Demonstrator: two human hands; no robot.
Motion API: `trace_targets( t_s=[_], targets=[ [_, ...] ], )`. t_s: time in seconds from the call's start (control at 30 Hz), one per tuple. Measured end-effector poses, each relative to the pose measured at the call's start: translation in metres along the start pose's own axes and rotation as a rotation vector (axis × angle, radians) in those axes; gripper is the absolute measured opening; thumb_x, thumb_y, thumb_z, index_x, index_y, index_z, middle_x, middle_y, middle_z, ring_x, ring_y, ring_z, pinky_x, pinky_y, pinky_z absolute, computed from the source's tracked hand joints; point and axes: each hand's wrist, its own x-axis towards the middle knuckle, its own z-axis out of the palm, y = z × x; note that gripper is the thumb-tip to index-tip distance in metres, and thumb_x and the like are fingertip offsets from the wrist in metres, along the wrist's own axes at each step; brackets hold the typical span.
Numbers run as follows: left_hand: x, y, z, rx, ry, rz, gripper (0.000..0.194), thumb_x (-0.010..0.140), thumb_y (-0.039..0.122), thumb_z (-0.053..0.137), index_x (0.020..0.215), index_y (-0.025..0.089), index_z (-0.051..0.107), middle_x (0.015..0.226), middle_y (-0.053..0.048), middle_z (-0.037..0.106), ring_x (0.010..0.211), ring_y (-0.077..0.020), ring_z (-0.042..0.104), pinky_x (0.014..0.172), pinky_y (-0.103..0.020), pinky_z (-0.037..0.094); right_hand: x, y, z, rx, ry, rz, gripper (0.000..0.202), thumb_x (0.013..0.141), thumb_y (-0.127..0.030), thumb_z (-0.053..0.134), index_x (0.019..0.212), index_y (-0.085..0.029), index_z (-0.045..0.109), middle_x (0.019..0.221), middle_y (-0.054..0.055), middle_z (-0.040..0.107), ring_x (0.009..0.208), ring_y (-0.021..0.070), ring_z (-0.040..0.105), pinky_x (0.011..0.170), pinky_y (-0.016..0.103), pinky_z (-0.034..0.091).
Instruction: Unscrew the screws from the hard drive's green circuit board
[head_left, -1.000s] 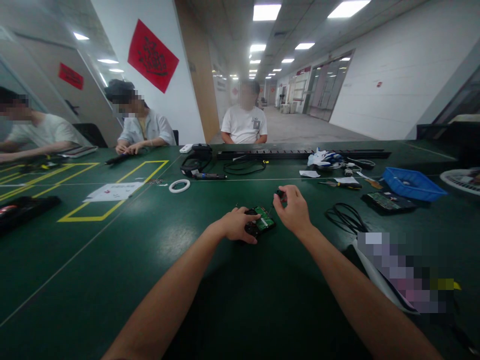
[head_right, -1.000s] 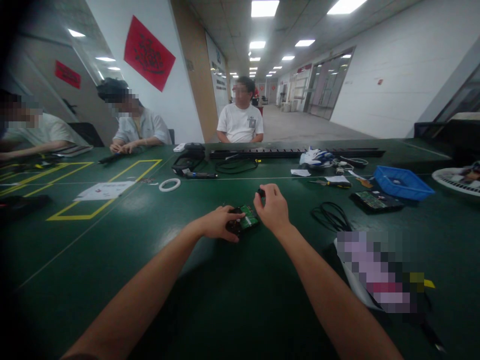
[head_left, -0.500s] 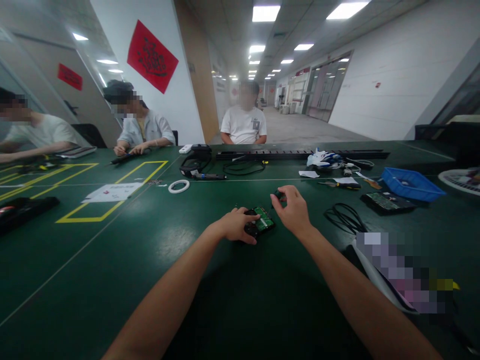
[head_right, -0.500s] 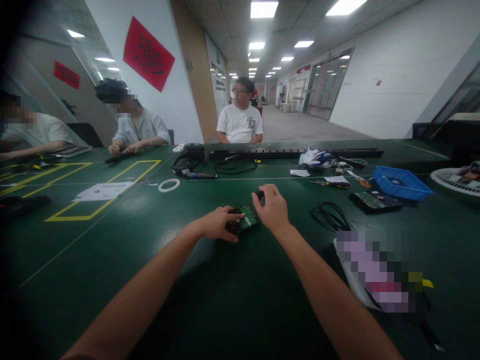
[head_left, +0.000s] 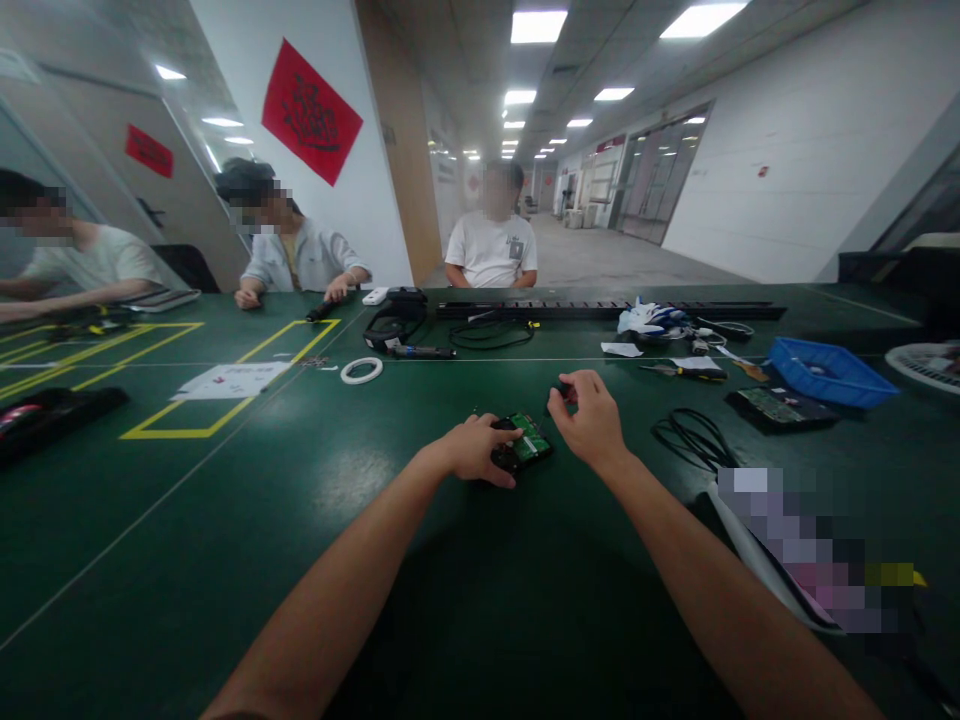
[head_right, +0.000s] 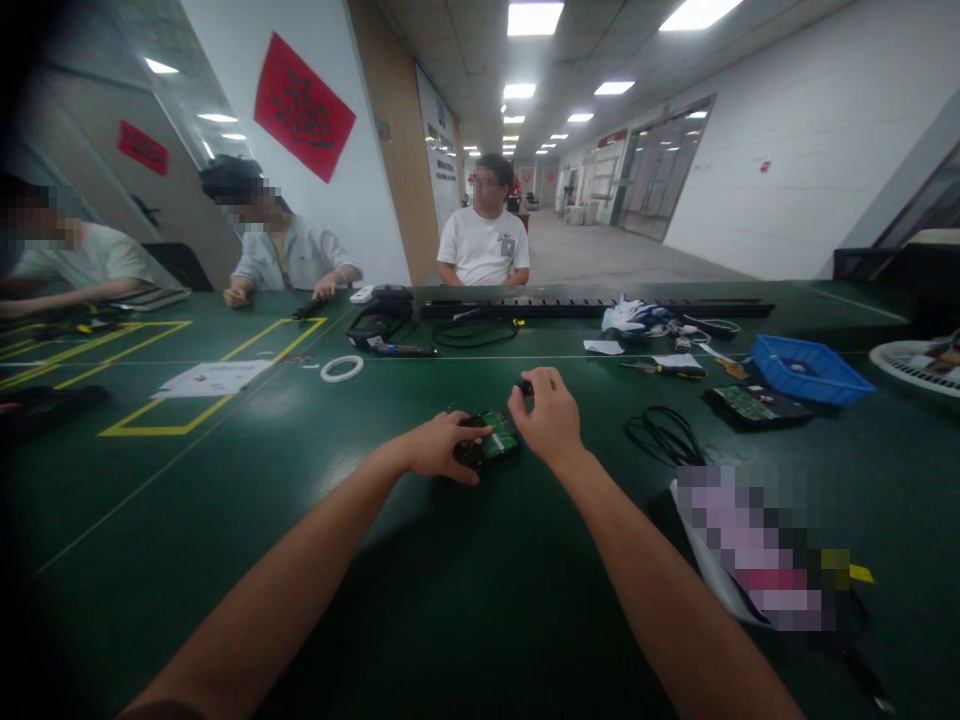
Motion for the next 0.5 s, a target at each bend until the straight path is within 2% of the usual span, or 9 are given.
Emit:
trace_targets(
  t_s=[0.23,0.4,0.5],
  targets=[
    [-0.001,0.0012,-0.0012,0.0,-0.003,-0.001,0.102,0.065,0.08,0.067,0.152,0.038,0.033,0.152,-0.012,0.033,0.131,-0.0411,0.041,0.105,-0.049,0.037,0.0005,0.0003,-0.0009,-0.011,0.01,0.023,0.019,0.091,-0.034,0.057,0.104,-0.021,0.056,0.097,0.009,0.059,0.08,0.0218,0.059,0.072,0.036,0.051],
    [-0.0014,0.0029,-0.0027,0.002,-0.013,-0.003,0.103,0.064,0.08,0.067,0.152,0.037,0.034,0.153,-0.012,0.032,0.133,-0.0417,0.039,0.106,-0.049,0.035,-0.0001,0.0017,0.0004,0.032,-0.011,0.007,0.021,0.093,-0.031,0.053,0.111,-0.021,0.056,0.107,0.011,0.061,0.087,0.0237,0.062,0.075,0.038,0.053],
    [-0.0017,0.0036,-0.003,-0.008,-0.011,-0.005,0.102,0.065,0.079,0.068,0.152,0.037,0.035,0.153,-0.012,0.032,0.132,-0.0412,0.04,0.106,-0.049,0.035,-0.0013,0.0036,0.0031,0.056,-0.008,0.032,0.02,0.092,-0.03,0.054,0.109,-0.021,0.056,0.105,0.011,0.063,0.086,0.0239,0.063,0.074,0.039,0.054]
  ],
)
